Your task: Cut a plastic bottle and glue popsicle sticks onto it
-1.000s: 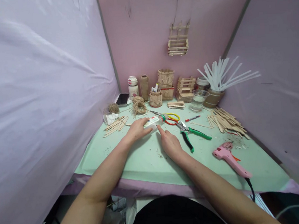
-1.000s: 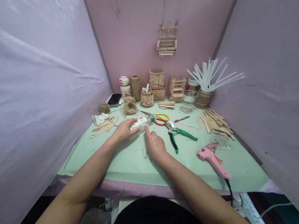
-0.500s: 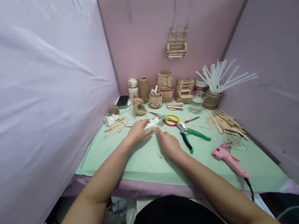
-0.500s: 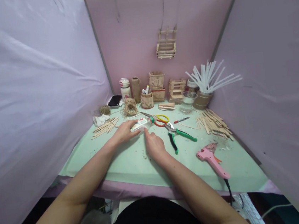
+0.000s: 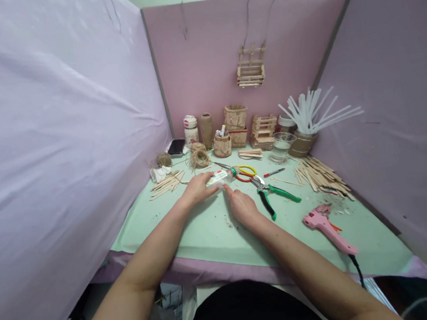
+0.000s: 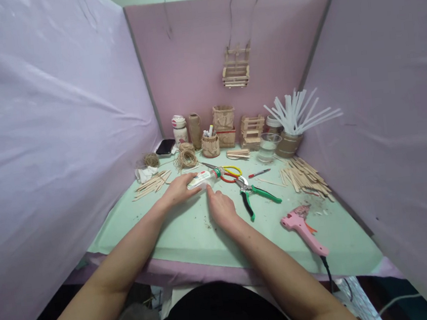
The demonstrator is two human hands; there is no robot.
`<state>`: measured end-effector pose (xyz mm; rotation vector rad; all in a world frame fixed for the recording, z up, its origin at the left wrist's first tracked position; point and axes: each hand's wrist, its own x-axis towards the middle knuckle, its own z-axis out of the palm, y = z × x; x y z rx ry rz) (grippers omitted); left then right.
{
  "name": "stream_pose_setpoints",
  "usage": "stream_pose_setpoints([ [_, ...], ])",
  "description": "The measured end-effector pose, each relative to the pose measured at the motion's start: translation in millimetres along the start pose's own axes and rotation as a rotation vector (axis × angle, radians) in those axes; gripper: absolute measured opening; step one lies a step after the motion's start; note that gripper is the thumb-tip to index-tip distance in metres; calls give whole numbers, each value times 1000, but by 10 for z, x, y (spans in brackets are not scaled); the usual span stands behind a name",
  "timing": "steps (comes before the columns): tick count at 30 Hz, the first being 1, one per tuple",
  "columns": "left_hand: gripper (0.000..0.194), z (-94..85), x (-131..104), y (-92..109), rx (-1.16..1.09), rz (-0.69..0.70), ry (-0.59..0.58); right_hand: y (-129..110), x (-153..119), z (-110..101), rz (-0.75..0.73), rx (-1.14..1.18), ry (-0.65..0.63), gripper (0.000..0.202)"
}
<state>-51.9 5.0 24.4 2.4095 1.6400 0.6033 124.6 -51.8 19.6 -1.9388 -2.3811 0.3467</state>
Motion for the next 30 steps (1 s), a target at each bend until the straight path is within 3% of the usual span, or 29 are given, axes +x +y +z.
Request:
stream_pose_setpoints([
  [5,62,-24,46,-68,-92,-49,-35,89,53,62,-29,55,45,63],
  [8,61,-38,50,-108,-138,-93,-44,106,49,83,-14,103,102,51],
  [13,63,-67,30,-134,-164,-123,-78,91,7,35,42,103,75,32],
  [30,61,-63,22,-77,-154,-103,-91,28,-86,-17,63,-57,32,41],
])
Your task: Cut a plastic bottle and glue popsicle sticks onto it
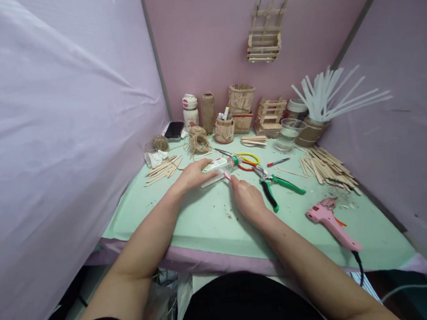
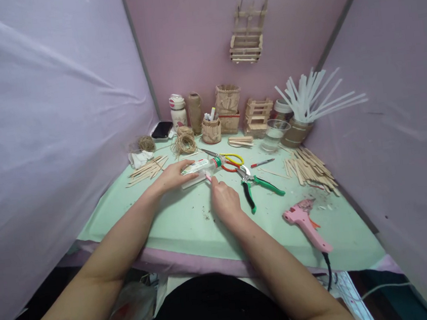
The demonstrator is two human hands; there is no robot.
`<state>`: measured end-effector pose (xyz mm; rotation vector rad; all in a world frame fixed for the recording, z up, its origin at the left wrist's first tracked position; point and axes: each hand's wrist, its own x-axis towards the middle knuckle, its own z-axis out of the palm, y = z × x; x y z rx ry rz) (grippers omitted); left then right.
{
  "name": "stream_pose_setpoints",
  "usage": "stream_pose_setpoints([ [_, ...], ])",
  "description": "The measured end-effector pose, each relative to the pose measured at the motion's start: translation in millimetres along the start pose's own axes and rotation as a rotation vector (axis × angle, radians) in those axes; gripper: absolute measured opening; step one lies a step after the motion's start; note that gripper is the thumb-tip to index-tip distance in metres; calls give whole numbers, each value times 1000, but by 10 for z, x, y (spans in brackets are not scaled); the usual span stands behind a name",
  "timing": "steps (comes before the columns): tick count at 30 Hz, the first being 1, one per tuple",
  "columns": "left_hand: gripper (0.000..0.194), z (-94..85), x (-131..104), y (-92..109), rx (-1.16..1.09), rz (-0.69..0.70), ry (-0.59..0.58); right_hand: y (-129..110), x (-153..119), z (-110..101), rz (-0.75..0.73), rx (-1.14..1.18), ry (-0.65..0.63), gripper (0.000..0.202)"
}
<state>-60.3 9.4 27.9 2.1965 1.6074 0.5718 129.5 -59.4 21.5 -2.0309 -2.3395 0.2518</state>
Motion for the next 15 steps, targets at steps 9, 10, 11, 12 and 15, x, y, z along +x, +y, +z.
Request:
stream_pose_setpoints([
  [9,61,40,0,21,64,35,-5,-73,12,-4,8,-52,-44,46],
  [10,61,42,0,18,60,39,-3,-75,13,-7,8,-58,-49,46],
  [11,62,43,0,14,56,44,0,-76,15,-9,6,-61,-55,46],
  [12,62,43,1,10,52,49,2,-77,17,-12,3,-63,-62,46],
  [15,62,37,7,-4,40,64,2,-72,26,-21,-2,-59,-73,46],
])
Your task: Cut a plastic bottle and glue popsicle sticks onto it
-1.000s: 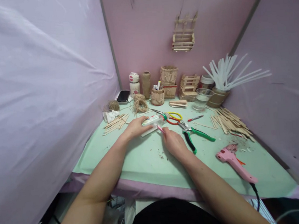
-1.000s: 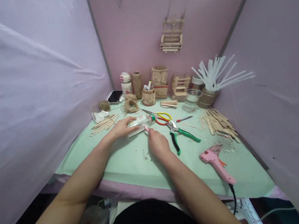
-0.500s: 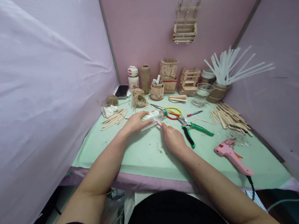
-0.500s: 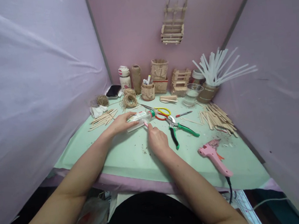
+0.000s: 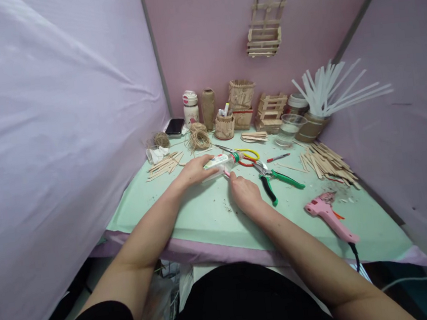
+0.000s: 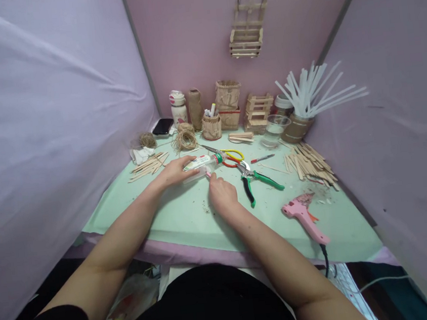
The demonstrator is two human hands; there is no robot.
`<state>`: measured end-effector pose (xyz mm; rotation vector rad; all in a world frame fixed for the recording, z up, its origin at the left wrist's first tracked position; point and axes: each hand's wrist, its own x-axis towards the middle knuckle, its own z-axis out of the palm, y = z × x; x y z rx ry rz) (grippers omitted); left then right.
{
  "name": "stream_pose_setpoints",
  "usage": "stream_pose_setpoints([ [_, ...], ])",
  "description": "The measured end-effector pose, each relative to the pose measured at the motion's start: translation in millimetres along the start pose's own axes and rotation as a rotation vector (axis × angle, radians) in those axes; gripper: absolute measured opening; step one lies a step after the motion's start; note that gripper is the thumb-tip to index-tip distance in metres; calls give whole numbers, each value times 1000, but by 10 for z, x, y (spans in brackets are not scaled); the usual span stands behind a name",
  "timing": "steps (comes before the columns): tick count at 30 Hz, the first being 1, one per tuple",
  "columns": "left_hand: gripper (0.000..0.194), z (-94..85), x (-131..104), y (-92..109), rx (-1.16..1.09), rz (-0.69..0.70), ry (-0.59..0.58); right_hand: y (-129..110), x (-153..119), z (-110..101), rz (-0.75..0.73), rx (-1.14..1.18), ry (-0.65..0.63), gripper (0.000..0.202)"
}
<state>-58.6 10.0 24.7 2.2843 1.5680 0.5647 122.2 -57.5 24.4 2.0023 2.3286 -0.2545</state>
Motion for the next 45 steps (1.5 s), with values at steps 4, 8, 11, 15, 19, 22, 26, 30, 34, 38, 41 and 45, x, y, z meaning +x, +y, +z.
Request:
stream_pose_setpoints([
  [4,61,-4,12,-18,-4,-9,-6,11,11,-12,-12,7,-2,45],
  [8,59,2,19,-25,-6,-22,5,9,14,-18,-17,2,-5,43],
  [11,59,0,14,-19,-16,-15,8,-5,14,-14,-13,-4,-8,42],
  [15,58,-37,4,2,-27,-29,5,0,13,-10,-19,14,3,42],
  [19,58,-100,19,-7,-79,-67,-17,64,31,-6,-43,58,23,40],
  [22,58,-104,37,-36,-70,-74,-24,108,61,12,-43,97,43,39],
  [26,60,-42,6,-10,50,54,113,116,86,29,-28,117,35,43],
  [30,59,28,-73,131,243,136,223,109,92,31,-10,124,40,41],
  [34,79,97,-113,232,428,108,178,119,96,44,-6,117,67,40],
  [38,63,157,-78,222,465,50,142,130,93,60,-10,103,87,40],
  [41,58,196,-43,224,476,24,158,146,86,63,-5,86,109,39],
  [45,60,216,-10,262,487,-8,156,182,73,59,4,68,111,38],
])
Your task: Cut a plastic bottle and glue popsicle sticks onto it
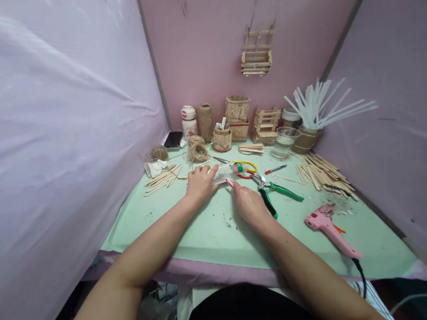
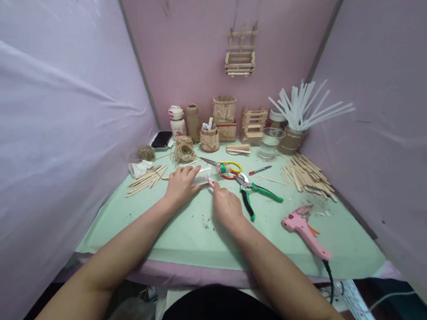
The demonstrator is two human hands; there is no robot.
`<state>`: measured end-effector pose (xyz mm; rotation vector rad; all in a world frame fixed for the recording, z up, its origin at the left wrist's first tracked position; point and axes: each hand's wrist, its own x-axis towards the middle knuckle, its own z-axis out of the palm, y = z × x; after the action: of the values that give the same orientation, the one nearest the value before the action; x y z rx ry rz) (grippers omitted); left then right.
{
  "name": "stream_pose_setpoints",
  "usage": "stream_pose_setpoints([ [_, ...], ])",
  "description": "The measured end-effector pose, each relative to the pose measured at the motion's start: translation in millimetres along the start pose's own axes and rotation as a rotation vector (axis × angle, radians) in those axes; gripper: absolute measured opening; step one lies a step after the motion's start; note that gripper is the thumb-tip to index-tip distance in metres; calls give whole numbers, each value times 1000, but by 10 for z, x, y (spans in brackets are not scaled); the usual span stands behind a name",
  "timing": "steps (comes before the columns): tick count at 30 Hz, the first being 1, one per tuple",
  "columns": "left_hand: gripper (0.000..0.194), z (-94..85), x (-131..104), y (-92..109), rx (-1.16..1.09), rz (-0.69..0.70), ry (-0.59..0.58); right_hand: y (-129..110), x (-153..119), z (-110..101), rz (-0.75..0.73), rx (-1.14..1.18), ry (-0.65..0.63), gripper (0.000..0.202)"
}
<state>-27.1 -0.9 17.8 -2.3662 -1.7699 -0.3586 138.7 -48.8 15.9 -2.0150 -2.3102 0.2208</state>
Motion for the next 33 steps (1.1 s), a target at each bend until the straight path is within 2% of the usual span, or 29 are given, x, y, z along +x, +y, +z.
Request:
stream_pose_setpoints([
  [12,69,-17,123,-103,-56,16,-42,-41,24,-48,29,5,5,38],
  [16,74,26,163,-133,-91,40,-38,-62,62,-171,18,-5,-30,39],
  [24,64,95,134,-131,-100,58,24,-21,276,-456,-99,-108,-116,35],
  [33,62,83,144,-138,-110,70,10,58,361,-352,-136,-129,-101,36],
])
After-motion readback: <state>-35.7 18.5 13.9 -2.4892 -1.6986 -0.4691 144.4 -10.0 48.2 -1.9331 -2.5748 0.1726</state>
